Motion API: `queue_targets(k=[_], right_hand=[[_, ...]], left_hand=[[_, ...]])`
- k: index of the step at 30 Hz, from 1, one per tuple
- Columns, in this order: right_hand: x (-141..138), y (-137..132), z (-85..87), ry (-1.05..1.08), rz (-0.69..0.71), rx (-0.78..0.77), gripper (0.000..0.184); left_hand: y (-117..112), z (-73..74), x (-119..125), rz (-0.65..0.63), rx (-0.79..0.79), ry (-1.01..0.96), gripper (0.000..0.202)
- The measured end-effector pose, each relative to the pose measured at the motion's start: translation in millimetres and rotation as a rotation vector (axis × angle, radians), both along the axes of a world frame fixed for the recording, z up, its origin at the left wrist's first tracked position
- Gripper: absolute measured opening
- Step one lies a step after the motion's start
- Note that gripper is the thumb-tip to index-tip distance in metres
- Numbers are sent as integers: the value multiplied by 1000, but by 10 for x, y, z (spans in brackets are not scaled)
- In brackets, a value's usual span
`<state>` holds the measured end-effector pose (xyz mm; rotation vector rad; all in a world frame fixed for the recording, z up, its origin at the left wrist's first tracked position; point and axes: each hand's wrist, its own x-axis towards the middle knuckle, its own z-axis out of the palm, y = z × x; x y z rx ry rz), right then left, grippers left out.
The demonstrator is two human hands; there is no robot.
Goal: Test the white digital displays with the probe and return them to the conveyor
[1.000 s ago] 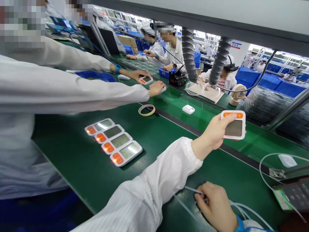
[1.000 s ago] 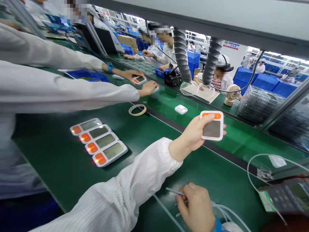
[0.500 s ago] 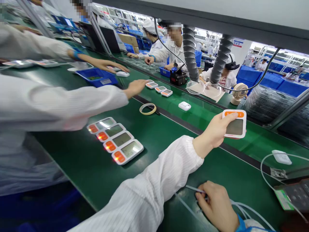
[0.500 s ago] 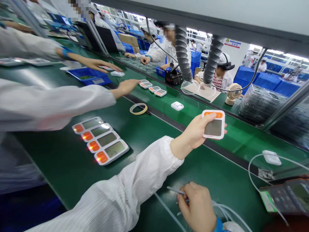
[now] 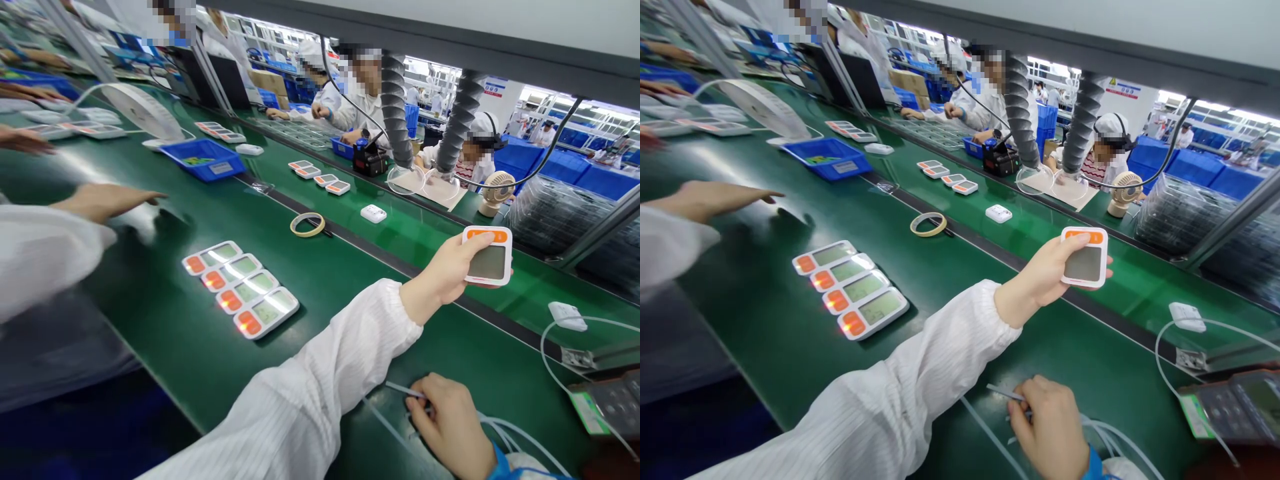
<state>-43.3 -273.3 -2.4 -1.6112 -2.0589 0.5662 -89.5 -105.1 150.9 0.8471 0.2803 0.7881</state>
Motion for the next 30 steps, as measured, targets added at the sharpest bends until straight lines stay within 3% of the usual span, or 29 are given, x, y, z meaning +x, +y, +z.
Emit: queue_targets(k=[15,23,27,30], right_hand=[[-4,2,-1,13,-18,-29,12],[1,3,-5,19,-18,-28,12],[3,-2,1,10,-21,-12,12],[5,-3,-10,16,-26,-1,9]], left_hand=[[3,10,-7,-3,-10,19,21],[40,-11,-2,-44,26,68,29],[172,-159,67,-171,50,208,31],[373,-406,166,-140,51,388,30]])
